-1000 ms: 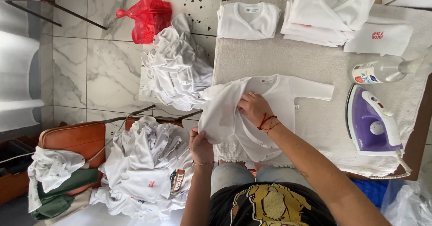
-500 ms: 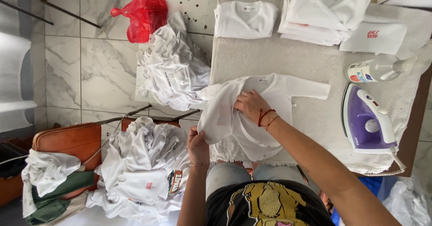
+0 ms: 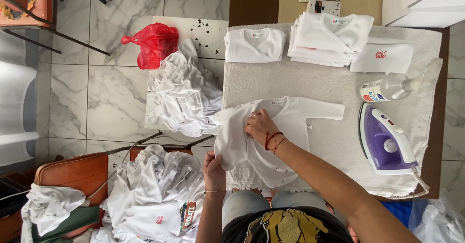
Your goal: Ironing and folding baby onesies on a padded work table in a garment factory.
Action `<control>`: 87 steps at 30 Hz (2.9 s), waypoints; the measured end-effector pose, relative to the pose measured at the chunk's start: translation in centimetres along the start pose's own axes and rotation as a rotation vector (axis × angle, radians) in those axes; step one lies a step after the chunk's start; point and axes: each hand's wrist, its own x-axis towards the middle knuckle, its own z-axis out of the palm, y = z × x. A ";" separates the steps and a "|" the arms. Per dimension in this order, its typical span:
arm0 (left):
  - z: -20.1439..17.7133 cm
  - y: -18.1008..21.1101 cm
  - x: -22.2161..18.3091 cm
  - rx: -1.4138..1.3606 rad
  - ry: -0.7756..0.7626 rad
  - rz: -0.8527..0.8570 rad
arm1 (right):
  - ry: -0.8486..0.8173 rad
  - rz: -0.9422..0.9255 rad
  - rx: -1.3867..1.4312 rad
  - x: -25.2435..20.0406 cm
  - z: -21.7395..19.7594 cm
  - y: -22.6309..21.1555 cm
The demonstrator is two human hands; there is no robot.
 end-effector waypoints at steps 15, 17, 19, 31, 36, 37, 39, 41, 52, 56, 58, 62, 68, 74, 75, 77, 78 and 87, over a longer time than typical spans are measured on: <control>1.1 1.1 -0.5 0.048 0.008 0.008 | -0.059 0.416 0.053 1.7 -2.5 -2.2; 1.0 0.5 -0.1 0.060 -0.003 0.021 | -0.062 0.431 0.034 2.2 -2.3 -1.8; 1.4 0.8 -0.6 0.077 -0.019 0.038 | -0.058 0.449 0.017 1.9 -2.8 -1.9; 15.6 4.7 -10.8 0.722 -0.754 0.584 | 0.022 0.961 2.177 -12.4 -12.2 0.3; 17.7 2.4 -6.6 1.024 -0.914 0.366 | 0.043 1.037 1.651 -15.7 -12.3 2.8; 17.8 1.4 -3.8 1.028 -0.926 0.354 | 0.047 1.052 1.657 -16.2 -11.1 3.3; 18.1 -1.2 1.7 1.537 -0.622 0.805 | 0.099 1.023 1.372 -17.3 -8.6 4.3; 21.1 -0.3 3.2 1.794 -0.759 0.708 | 0.138 1.035 1.327 -17.6 -9.7 4.1; 22.6 2.7 6.9 2.423 -0.867 0.734 | 0.356 1.065 1.304 -20.3 -7.2 5.8; 19.1 0.7 9.5 1.639 -0.506 1.520 | 0.385 1.072 1.302 -19.6 -4.4 6.9; 18.4 0.0 8.4 1.593 -0.426 1.552 | 0.380 1.094 1.321 -19.7 -3.1 7.1; 15.7 -2.6 7.1 1.551 -0.334 1.445 | 0.376 1.096 1.150 -18.6 -2.6 7.4; 11.8 -5.7 5.6 1.690 -0.417 1.214 | 0.346 1.165 1.031 -18.3 -3.4 7.0; 12.4 -3.6 4.8 1.333 -0.326 0.708 | 0.339 1.167 1.014 -18.6 -3.5 7.3; 12.7 -2.7 4.1 1.139 -0.301 0.491 | 0.345 1.179 1.020 -19.0 -3.3 7.4; 11.3 -0.8 3.2 1.096 -0.158 0.450 | 0.348 1.184 1.019 -19.1 -3.2 7.4; 10.5 0.1 2.7 1.050 -0.014 0.407 | 0.349 1.186 1.018 -19.2 -3.2 7.3; 13.5 -0.7 2.6 1.517 -0.144 1.107 | 0.364 1.062 1.159 -19.4 -6.3 6.8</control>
